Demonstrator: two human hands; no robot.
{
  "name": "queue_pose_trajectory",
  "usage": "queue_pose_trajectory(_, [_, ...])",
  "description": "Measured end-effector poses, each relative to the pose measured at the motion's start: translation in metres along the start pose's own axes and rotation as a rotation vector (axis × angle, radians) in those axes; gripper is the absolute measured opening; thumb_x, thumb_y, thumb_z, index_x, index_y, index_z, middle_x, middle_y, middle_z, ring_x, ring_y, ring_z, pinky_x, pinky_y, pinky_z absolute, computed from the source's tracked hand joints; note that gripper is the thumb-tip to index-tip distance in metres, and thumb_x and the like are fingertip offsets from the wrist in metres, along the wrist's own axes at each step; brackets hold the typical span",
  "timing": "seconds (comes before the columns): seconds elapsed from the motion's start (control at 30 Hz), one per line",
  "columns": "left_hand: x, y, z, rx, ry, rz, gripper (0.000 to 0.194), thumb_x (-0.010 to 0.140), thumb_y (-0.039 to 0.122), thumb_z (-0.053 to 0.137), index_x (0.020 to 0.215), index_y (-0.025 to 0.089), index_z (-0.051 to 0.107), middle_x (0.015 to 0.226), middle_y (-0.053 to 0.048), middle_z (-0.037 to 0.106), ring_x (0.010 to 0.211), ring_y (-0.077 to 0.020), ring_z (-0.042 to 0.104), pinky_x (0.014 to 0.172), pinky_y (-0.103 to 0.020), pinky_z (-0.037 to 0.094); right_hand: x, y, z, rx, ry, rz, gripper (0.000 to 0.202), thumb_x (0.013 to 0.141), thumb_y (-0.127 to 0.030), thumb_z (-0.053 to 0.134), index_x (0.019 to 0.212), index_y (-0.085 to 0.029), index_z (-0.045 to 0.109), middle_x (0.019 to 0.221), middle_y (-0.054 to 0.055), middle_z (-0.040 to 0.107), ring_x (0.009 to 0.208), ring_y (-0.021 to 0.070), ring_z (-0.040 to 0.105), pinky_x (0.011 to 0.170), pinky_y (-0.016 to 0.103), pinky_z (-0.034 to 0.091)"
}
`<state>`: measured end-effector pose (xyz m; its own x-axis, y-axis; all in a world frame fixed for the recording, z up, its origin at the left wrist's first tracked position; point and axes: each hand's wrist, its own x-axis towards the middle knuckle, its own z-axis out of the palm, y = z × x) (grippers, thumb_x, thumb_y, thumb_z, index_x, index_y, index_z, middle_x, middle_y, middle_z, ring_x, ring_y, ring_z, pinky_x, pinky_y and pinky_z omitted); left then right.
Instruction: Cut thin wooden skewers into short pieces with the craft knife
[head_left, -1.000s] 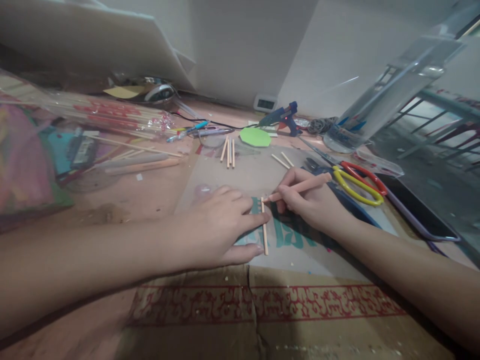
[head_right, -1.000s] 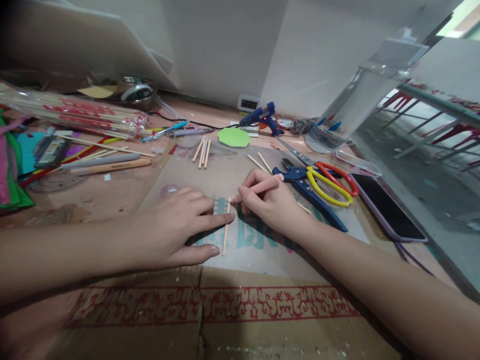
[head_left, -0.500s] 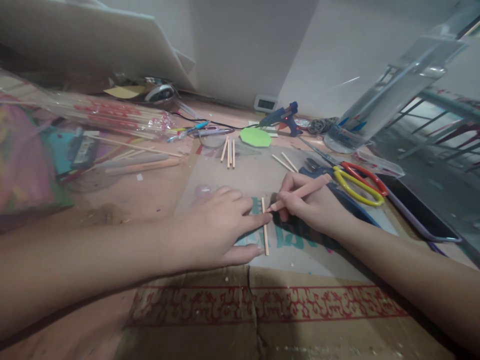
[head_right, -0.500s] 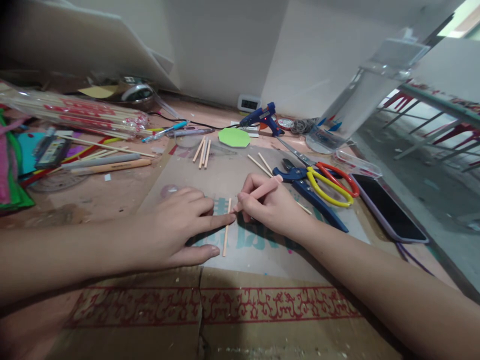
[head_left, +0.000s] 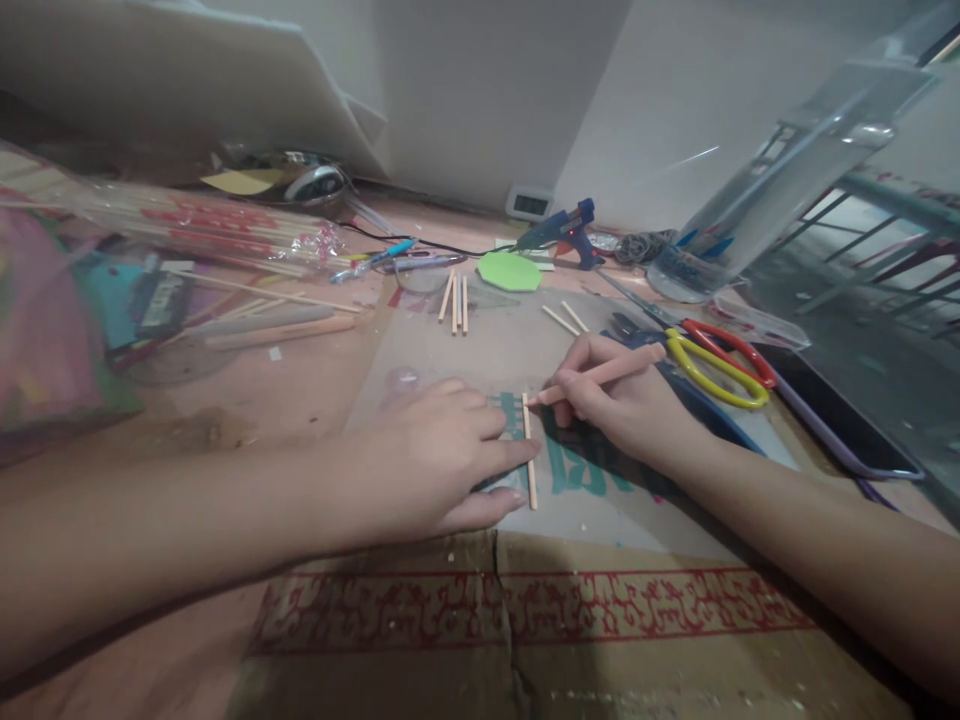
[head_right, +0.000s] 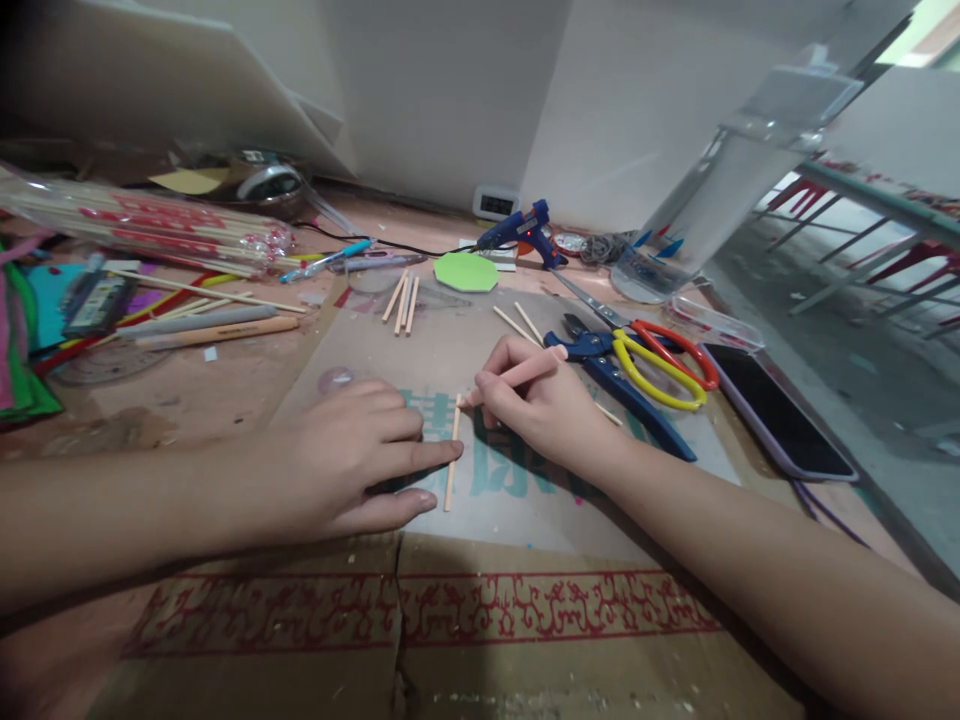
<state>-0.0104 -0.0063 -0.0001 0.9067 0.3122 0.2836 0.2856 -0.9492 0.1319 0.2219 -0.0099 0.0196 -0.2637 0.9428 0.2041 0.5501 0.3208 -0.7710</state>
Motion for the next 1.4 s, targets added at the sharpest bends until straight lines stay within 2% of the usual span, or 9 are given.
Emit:
queue_pose_trajectory(0.53, [-0.0007,0.0011,-0.0001,-0.009,-0.005,-0.003,0.034,0.100,0.039,0.054,0.124,0.020,0.070,0.093,-0.008,0.072,0.083,-0.0256,0.064,0.077,-0.041,0.046,0.0011,-0.0003,-0.0005,-0.010,-0.032,0.016,0.019,0.093,-0.023,0.057,0.074,-0.023,0.051,0.056,0.000,0.067,0.055,0.0150,0.065,0.053,0.025,0.046])
queue_pose_trajectory(0.77, [-0.0001,0.0000,0.0000,0.017,-0.005,-0.001,0.035,0.100,0.039,0.052,0.122,0.019,0.070,0.089,-0.008,0.072,0.081,-0.0257,0.064,0.076,-0.041,0.047,-0.0022,0.0015,-0.0021,0.055,-0.125,0.004,0.020,0.092,-0.024,0.059,0.073,-0.022,0.056,0.058,0.000,0.069,0.052,0.0144,0.064,0.048,0.024,0.045])
queue_pose_trajectory(0.97, [-0.0007,0.0004,0.0004,-0.016,0.004,-0.010,0.034,0.100,0.039,0.054,0.123,0.019,0.071,0.092,-0.009,0.072,0.082,-0.0254,0.065,0.078,-0.041,0.048,-0.0011,-0.0009,-0.0007,0.007,-0.018,0.004,0.020,0.091,-0.019,0.057,0.072,-0.023,0.052,0.057,-0.001,0.067,0.053,0.0137,0.063,0.051,0.025,0.045])
queue_pose_trajectory(1.17, [-0.0008,0.0000,0.0018,-0.012,0.016,-0.004,0.035,0.101,0.039,0.053,0.123,0.020,0.071,0.092,-0.009,0.072,0.082,-0.0256,0.064,0.078,-0.041,0.047,-0.0008,-0.0010,-0.0017,-0.006,-0.024,0.002,0.020,0.091,-0.019,0.057,0.073,-0.023,0.051,0.056,-0.002,0.065,0.052,0.0135,0.062,0.052,0.025,0.046])
queue_pose_trajectory(1.4, [-0.0002,0.0001,-0.0003,0.001,0.000,-0.001,0.035,0.100,0.038,0.055,0.124,0.019,0.070,0.091,-0.009,0.072,0.082,-0.0251,0.065,0.078,-0.040,0.048,-0.0027,0.0010,-0.0023,0.040,-0.103,0.035,0.020,0.090,-0.023,0.059,0.071,-0.022,0.056,0.057,0.000,0.067,0.051,0.0144,0.063,0.049,0.025,0.045])
